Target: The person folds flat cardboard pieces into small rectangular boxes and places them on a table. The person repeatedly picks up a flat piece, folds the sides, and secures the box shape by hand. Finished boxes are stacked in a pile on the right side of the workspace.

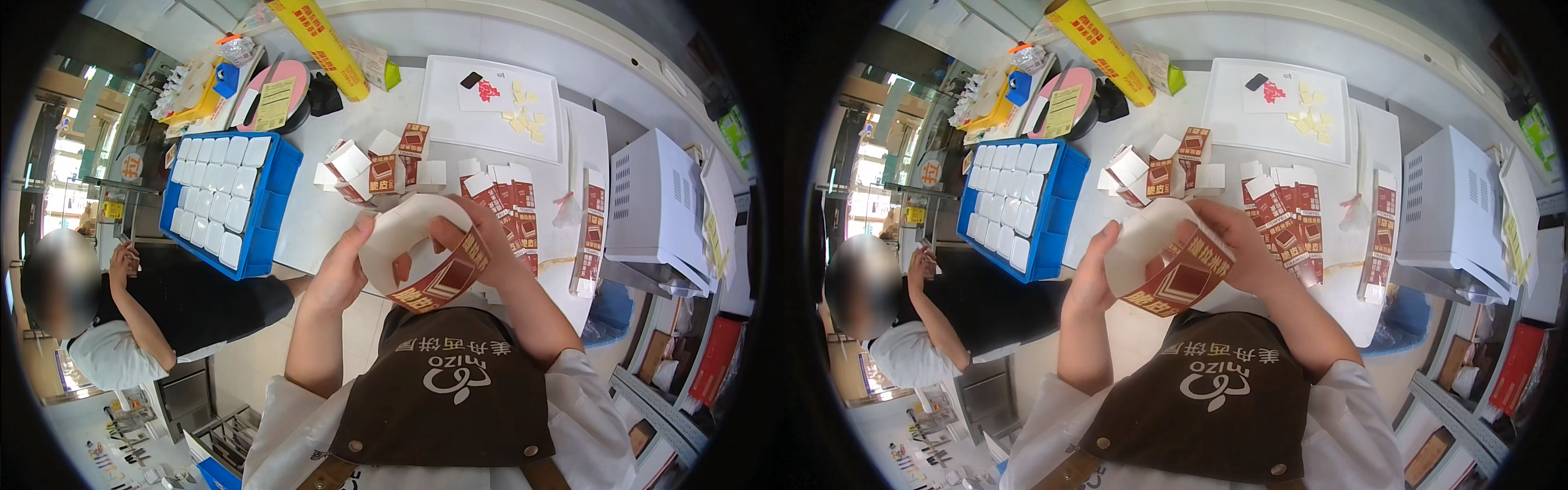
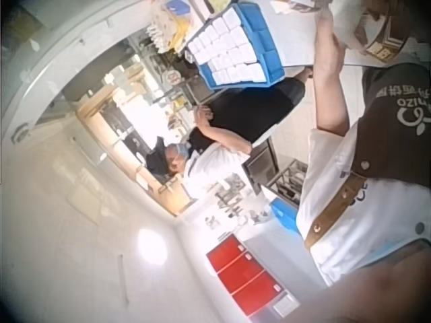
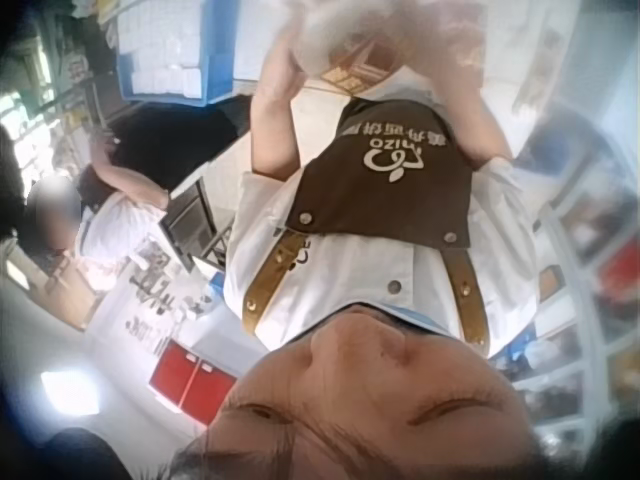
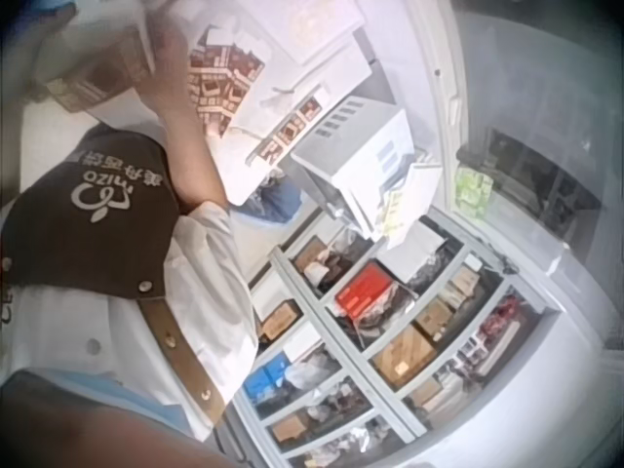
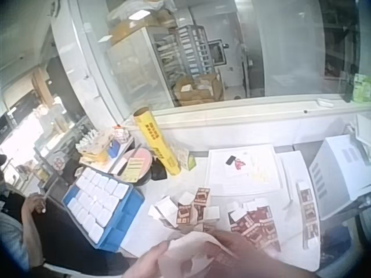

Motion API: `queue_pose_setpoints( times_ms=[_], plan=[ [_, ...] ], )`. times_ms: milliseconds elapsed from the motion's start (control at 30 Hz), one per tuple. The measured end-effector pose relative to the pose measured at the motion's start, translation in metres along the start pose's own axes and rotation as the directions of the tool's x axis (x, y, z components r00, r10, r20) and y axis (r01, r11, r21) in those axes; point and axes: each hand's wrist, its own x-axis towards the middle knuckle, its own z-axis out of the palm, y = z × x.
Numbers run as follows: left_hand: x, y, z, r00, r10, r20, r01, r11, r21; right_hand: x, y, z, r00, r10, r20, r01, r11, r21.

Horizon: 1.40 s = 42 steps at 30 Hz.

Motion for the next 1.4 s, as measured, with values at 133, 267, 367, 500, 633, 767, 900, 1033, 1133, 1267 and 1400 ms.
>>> queue_pose_setpoints(
  times_ms=[133, 267, 367, 500, 633, 767, 900, 1033, 1133, 1267, 1400],
  plan=[
    [-0.002, -0.003, 0.009, 0.997, -0.067, 0.035, 0.067, 0.998, 0.007, -0.001, 0.006, 0.0, 0.984, -0.162, -0.072, 0.136, 0.952, -0.276],
    [-0.004, -0.003, 0.012, 0.996, -0.086, 0.034, 0.086, 0.996, -0.005, -0.003, 0.003, 0.004, 0.951, -0.301, -0.07, 0.247, 0.877, -0.413],
    [-0.005, -0.007, 0.011, 0.998, -0.037, 0.052, 0.036, 0.999, 0.022, -0.007, -0.001, 0.002, 0.969, -0.242, -0.04, 0.198, 0.87, -0.452],
    [-0.003, -0.014, 0.005, 0.992, 0.125, 0.004, -0.122, 0.961, 0.247, -0.011, -0.001, -0.003, 0.99, -0.138, -0.011, 0.119, 0.887, -0.446],
    [-0.004, 0.004, 0.002, 0.999, 0.052, -0.002, -0.045, 0.864, 0.502, -0.013, 0.006, -0.004, 0.989, -0.145, 0.004, 0.125, 0.837, -0.532],
    [-0.001, -0.005, -0.005, 0.995, 0.097, -0.032, -0.073, 0.893, 0.444, -0.006, 0.02, -0.007, 0.999, -0.029, 0.033, 0.04, 0.905, -0.423],
    [0.016, -0.038, -0.019, 0.972, 0.212, -0.099, -0.172, 0.935, 0.311, 0.008, 0.03, 0.004, 0.987, 0.159, 0.028, -0.156, 0.983, -0.096],
    [0.027, -0.067, -0.028, 0.944, 0.28, -0.174, -0.237, 0.943, 0.232, 0.011, 0.056, 0.008, 0.973, 0.23, 0.026, -0.23, 0.973, -0.01],
    [0.02, -0.059, -0.018, 0.917, 0.322, -0.235, -0.264, 0.933, 0.246, 0.008, 0.059, 0.007, 0.969, 0.242, 0.052, -0.242, 0.97, -0.013],
    [0.017, -0.064, -0.023, 0.909, 0.313, -0.276, -0.277, 0.947, 0.162, 0.007, 0.063, 0.003, 0.991, 0.125, 0.042, -0.104, 0.939, -0.329],
    [0.024, -0.077, -0.032, 0.882, 0.297, -0.366, -0.237, 0.951, 0.198, 0.005, 0.051, 0.015, 0.999, -0.022, 0.032, 0.033, 0.906, -0.423]
  ],
)
